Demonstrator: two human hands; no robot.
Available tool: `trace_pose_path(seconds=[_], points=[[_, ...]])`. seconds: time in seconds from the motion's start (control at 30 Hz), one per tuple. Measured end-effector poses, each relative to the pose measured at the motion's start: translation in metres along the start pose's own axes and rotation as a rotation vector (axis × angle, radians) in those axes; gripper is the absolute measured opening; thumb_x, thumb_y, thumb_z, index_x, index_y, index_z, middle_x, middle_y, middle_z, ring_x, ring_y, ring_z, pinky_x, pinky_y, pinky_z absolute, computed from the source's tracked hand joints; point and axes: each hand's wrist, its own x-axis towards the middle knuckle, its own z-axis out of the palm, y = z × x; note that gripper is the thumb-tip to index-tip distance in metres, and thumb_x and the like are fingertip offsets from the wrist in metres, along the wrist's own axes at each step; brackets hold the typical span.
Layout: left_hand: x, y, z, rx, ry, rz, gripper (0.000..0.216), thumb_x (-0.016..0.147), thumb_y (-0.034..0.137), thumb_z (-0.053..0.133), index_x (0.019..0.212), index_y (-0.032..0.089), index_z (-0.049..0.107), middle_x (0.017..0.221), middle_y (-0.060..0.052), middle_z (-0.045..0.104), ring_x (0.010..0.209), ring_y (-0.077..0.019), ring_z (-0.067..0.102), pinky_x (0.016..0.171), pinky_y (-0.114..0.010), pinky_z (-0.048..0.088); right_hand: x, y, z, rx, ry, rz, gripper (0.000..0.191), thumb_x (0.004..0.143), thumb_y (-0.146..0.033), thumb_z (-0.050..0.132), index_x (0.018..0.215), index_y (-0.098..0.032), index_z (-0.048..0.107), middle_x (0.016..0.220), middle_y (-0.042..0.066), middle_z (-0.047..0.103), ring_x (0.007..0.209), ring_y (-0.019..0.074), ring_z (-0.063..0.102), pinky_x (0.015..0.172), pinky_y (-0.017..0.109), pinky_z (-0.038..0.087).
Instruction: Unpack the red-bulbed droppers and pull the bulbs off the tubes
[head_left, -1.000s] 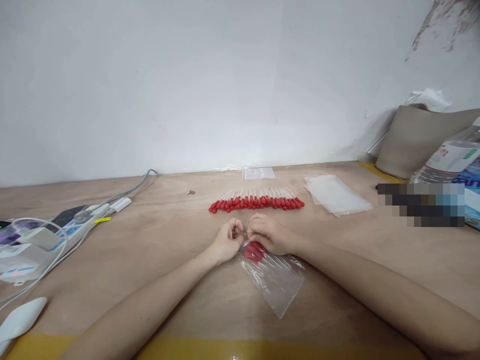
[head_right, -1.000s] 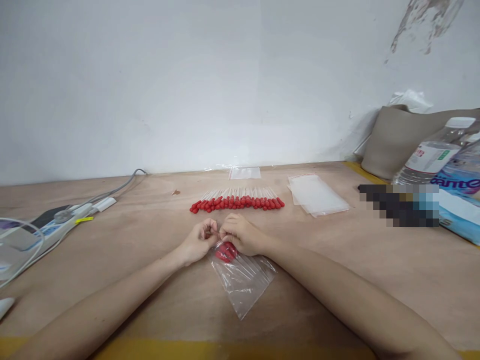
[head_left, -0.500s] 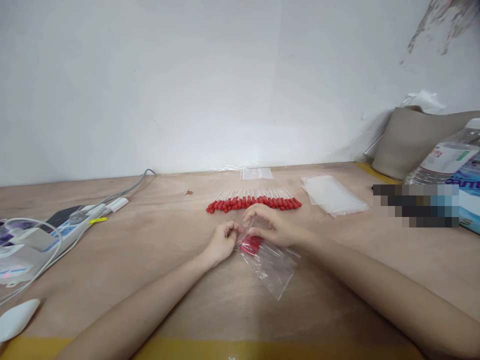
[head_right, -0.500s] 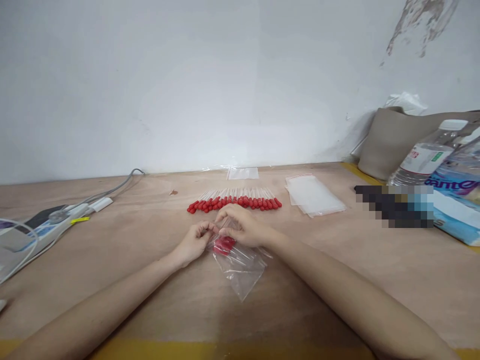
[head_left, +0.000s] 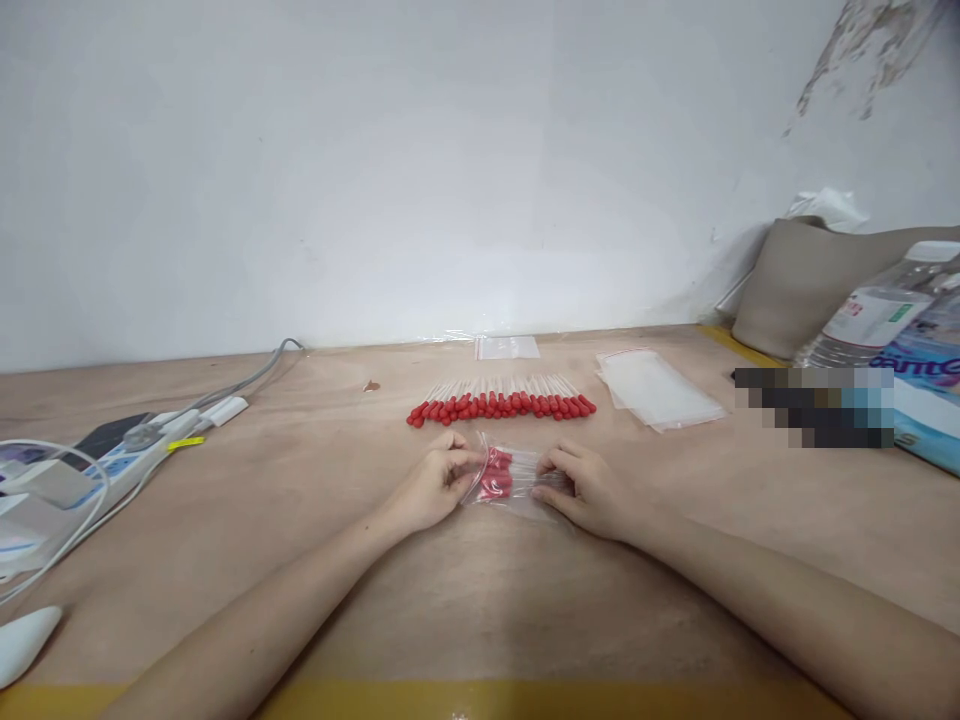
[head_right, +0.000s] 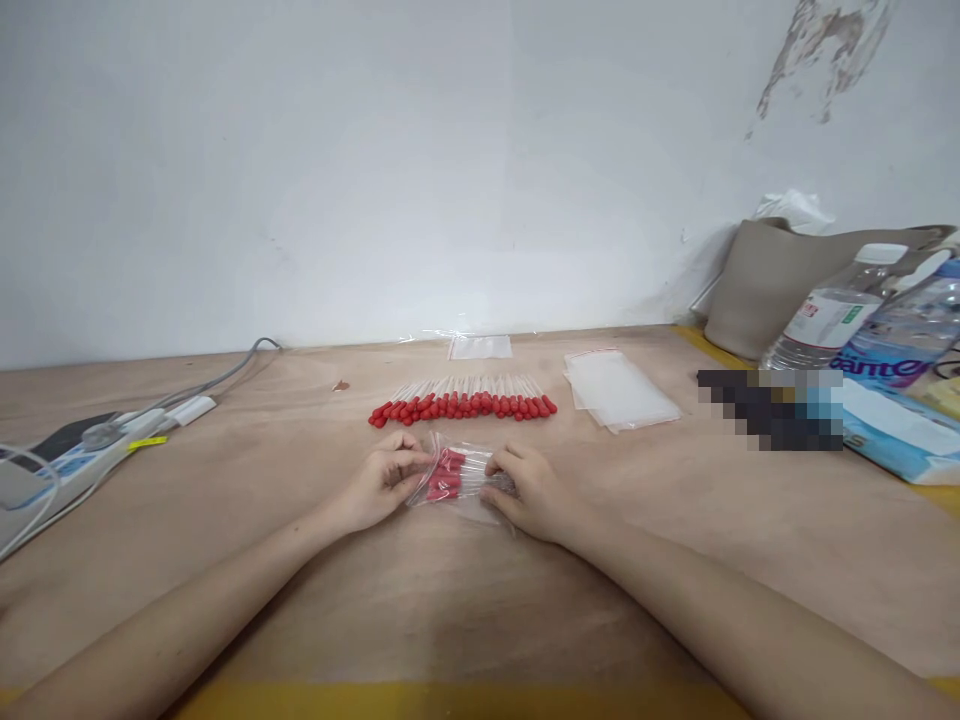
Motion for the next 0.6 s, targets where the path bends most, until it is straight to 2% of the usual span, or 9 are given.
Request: trace_pose_path(seconds=[0.13,0.27,0.37,0.47,0.53,0.6], points=[[0.0,-0.004,-0.006,-0.242,-0.201,-0.062,0.029,0.08,0.026,0.054,0.107,0.022,0.062,0.092,-0.007,0.053,0.076,-0.0148,0.055,0.067,-0.025,0.046,0.001,0.004,0.003,-0.018,0.027,-0.016,0.011,0.077,-0.026,0.056,0.083,-0.018,0.053,0.082,0.004,0.053,0.073,0.0156,0.05,0.065,0.028,0.041],[0.001,0.001,-0.009,-0.212,-0.303,-0.08,0.037,0.079,0.031,0.057,0.115,0.024,0.057,0.093,-0.006,0.053,0.075,-0.0137,0.055,0.069,-0.026,0.046,-0.001,0.007,0.005,-0.075,0.067,-0.022,0.009,0.078,-0.026,0.055,0.08,-0.018,0.052,0.082,0.005,0.054,0.076,0.0165,0.05,0.067,0.029,0.041],[0.001,0.009,-0.008,-0.12,-0.319,-0.088,0.042,0.077,0.032,0.06,0.118,0.025,0.054,0.097,-0.006,0.054,0.078,-0.0137,0.053,0.071,-0.027,0.047,-0.001,0.009,0.007,-0.125,0.101,-0.022,0.009,0.079,-0.027,0.054,0.079,-0.018,0.052,0.081,0.005,0.054,0.074,0.0163,0.05,0.066,0.029,0.04],[0.0,0.017,-0.004,-0.041,-0.305,-0.024,0.039,0.078,0.033,0.058,0.116,0.028,0.055,0.111,-0.006,0.054,0.082,-0.0137,0.053,0.074,-0.028,0.047,-0.001,0.009,0.008,-0.149,0.125,-0.008,0.009,0.08,-0.027,0.053,0.079,-0.018,0.051,0.081,0.005,0.054,0.074,0.0164,0.05,0.065,0.029,0.04],[-0.001,0.021,0.0,0.031,-0.253,0.047,0.031,0.08,0.029,0.056,0.111,0.027,0.058,0.116,-0.005,0.053,0.087,-0.0145,0.053,0.077,-0.028,0.046,0.0,0.008,0.008,-0.139,0.134,-0.003,0.009,0.081,-0.027,0.051,0.078,-0.018,0.051,0.079,0.005,0.053,0.072,0.0161,0.05,0.064,0.028,0.04],[-0.003,0.024,0.003,0.115,-0.184,0.099,0.025,0.082,0.024,0.052,0.106,0.024,0.06,0.109,-0.005,0.056,0.09,-0.0154,0.053,0.08,-0.028,0.044,0.001,0.007,0.005,-0.115,0.119,0.002,0.011,0.08,-0.028,0.052,0.077,-0.017,0.051,0.078,0.005,0.053,0.07,0.0154,0.05,0.062,0.028,0.04]])
